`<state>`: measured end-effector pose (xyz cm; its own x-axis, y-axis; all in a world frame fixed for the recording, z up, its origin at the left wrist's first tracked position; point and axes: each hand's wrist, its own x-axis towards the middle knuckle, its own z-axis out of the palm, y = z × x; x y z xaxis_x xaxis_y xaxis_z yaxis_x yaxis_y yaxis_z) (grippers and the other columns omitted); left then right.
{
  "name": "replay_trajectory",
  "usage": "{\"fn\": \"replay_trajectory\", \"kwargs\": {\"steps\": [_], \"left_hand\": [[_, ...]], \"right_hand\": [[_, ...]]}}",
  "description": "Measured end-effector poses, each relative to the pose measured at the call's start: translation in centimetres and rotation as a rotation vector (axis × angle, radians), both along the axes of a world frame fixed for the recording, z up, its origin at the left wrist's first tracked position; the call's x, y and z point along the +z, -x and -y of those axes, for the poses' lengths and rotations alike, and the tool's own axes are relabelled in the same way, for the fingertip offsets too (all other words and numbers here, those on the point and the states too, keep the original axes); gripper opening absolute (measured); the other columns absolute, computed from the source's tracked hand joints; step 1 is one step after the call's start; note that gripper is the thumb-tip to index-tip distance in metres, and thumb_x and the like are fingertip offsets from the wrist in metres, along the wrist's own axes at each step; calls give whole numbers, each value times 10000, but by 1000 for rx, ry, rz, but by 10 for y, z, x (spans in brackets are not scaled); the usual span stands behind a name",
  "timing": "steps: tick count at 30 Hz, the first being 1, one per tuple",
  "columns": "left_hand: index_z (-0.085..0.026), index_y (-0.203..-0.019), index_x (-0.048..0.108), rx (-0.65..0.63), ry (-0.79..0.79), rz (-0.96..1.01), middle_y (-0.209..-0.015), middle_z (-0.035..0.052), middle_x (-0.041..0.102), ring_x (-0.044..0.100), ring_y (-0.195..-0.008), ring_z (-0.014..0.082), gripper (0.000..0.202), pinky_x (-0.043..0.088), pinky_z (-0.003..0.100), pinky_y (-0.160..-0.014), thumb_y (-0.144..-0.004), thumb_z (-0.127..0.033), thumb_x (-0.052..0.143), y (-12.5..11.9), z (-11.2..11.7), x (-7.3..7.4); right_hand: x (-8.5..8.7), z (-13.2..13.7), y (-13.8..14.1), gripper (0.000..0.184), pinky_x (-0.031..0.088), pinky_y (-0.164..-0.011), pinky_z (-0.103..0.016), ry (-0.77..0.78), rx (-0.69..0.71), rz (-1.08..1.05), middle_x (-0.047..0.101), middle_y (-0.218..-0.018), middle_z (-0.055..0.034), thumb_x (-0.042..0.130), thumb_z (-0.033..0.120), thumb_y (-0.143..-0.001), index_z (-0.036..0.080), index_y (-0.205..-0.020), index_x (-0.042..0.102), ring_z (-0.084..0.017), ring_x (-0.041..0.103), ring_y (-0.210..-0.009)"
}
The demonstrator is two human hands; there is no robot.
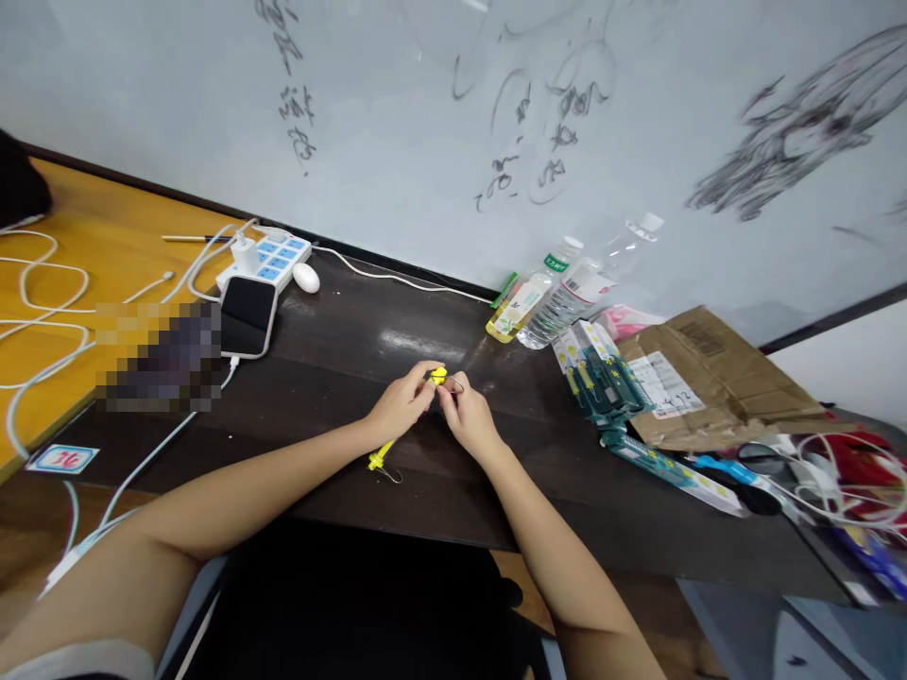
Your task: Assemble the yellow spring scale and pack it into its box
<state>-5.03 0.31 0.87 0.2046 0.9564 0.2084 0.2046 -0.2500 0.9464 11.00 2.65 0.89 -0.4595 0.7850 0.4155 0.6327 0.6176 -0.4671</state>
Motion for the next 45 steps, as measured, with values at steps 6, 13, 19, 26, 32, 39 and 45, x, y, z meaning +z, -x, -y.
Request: {"fn": "replay_trajectory", "kwargs": {"steps": [6,13,19,26,32,39,45], "left_hand": [[-207,-1279,446,-21,73,111,-608,-68,479,449,-417,76,378,361,180,-432,-932,-340,374,-2,-2,-4],[-226,-1331,459,-40,-11,71,-634,-52,482,448,-462,70,418,372,178,-485,-939,-365,419,0,1,1],[-219,-1311,488,-47,-43,31,-624,-42,502,458,-477,83,402,375,190,-509,-960,-379,375,-1,4,5],[-168,-1425,291,-105,-71,13,-715,-13,619,525,-558,102,543,420,217,-617,-926,-328,437,-2,7,5],[-171,-1421,285,-101,-106,-15,-788,14,665,615,-728,156,555,432,269,-727,-911,-309,455,-3,6,3],[-188,-1412,297,-100,-104,-9,-800,13,668,616,-732,152,538,433,275,-737,-911,-294,460,-3,6,1],[-186,-1378,329,-104,-66,-7,-753,-4,638,556,-593,111,487,421,231,-627,-926,-336,434,-3,3,-2]], "right_hand": [[0,-1,-2,173,353,-592,-283,20,1,2,495,-715,-24,348,313,-949,232,-798,371,-184,509,-595],[0,-2,-7,104,415,-671,-288,61,51,-101,527,-759,-17,427,278,-921,228,-830,426,-170,539,-678],[0,-7,-10,152,487,-678,-299,348,166,-494,548,-795,16,537,268,-827,240,-906,410,-143,568,-680],[2,-14,-12,292,525,-656,-288,690,308,-671,605,-821,3,611,389,-828,238,-1064,527,-133,601,-679],[5,-13,-13,322,495,-621,-277,702,285,-653,573,-729,16,658,446,-799,217,-1007,567,-122,555,-616],[3,-14,-13,315,475,-603,-265,692,285,-642,569,-732,18,644,450,-815,214,-1005,557,-115,548,-604],[0,-15,-13,302,501,-624,-271,741,314,-688,553,-723,25,649,422,-815,213,-1017,566,-110,541,-610]]}}
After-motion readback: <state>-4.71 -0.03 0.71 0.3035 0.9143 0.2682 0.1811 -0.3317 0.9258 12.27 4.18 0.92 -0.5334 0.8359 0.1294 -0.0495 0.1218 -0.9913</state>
